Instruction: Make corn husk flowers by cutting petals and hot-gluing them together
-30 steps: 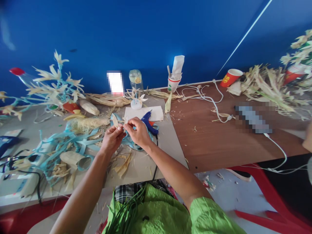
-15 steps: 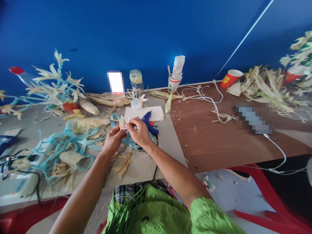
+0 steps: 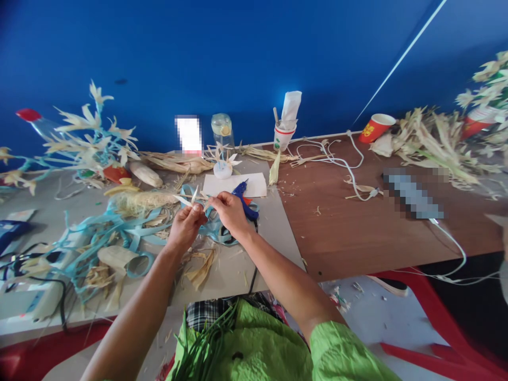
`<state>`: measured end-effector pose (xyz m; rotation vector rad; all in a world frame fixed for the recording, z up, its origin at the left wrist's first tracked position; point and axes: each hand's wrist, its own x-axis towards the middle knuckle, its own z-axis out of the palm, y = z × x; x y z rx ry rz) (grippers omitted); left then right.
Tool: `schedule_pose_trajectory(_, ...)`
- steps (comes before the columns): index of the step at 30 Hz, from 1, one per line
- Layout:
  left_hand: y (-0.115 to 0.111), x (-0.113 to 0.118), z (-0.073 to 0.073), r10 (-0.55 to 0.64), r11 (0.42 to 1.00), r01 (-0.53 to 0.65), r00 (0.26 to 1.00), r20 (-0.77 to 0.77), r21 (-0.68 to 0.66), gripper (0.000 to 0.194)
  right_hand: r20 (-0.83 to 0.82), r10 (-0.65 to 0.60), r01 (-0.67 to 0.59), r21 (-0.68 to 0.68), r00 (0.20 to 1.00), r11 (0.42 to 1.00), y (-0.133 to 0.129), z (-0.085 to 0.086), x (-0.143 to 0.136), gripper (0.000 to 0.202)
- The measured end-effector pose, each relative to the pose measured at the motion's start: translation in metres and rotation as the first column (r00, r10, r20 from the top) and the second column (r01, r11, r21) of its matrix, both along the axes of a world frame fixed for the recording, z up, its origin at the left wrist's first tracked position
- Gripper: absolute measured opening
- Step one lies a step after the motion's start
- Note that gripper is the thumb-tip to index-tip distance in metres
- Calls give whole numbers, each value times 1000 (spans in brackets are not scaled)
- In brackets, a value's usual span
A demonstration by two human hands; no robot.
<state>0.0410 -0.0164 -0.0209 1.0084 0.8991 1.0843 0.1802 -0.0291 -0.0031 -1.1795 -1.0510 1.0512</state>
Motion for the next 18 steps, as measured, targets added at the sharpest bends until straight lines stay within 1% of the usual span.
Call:
schedule_pose_trajectory(2, 0, 0, 4, 36, 999, -35, 996, 80, -15, 34, 11, 9, -9, 10, 1000, 1000, 0, 1, 2, 32)
schedule_pose_trajectory(4, 1, 0, 7, 45, 998, -40, 989, 143, -41, 30, 46, 68, -69, 13, 997, 998, 0, 2, 4, 30)
schedule_pose_trajectory(7, 2, -1, 10, 16, 998, -2, 981, 194, -70, 29, 218, 196, -205, 19, 956, 979, -3, 5, 2, 27)
schedule_pose_trajectory(9, 2, -2, 10, -10, 997, 24, 979, 205, -70, 30, 358, 235, -261, 26, 904, 965, -5, 8, 0, 24)
schedule_pose_trajectory(11, 1, -1, 10, -29, 997, 43, 980, 195, -69, 29, 452, 246, -290, 28, 857, 957, -7, 9, -2, 21)
schedule_pose_trajectory(13, 1, -1, 11, -25, 995, 42, 983, 183, -88, 25, 500, 250, -299, 19, 829, 954, -8, 9, -3, 20)
schedule_pose_trajectory(16, 2, -2, 12, 24, 991, 1, 983, 181, -136, 24, 506, 249, -297, 14, 826, 955, -8, 8, -3, 19)
schedule_pose_trajectory(18, 2, -2, 14, 57, 989, -31, 983, 177, -144, 25, 498, 230, -291, 46, 836, 956, -8, 7, -2, 18)
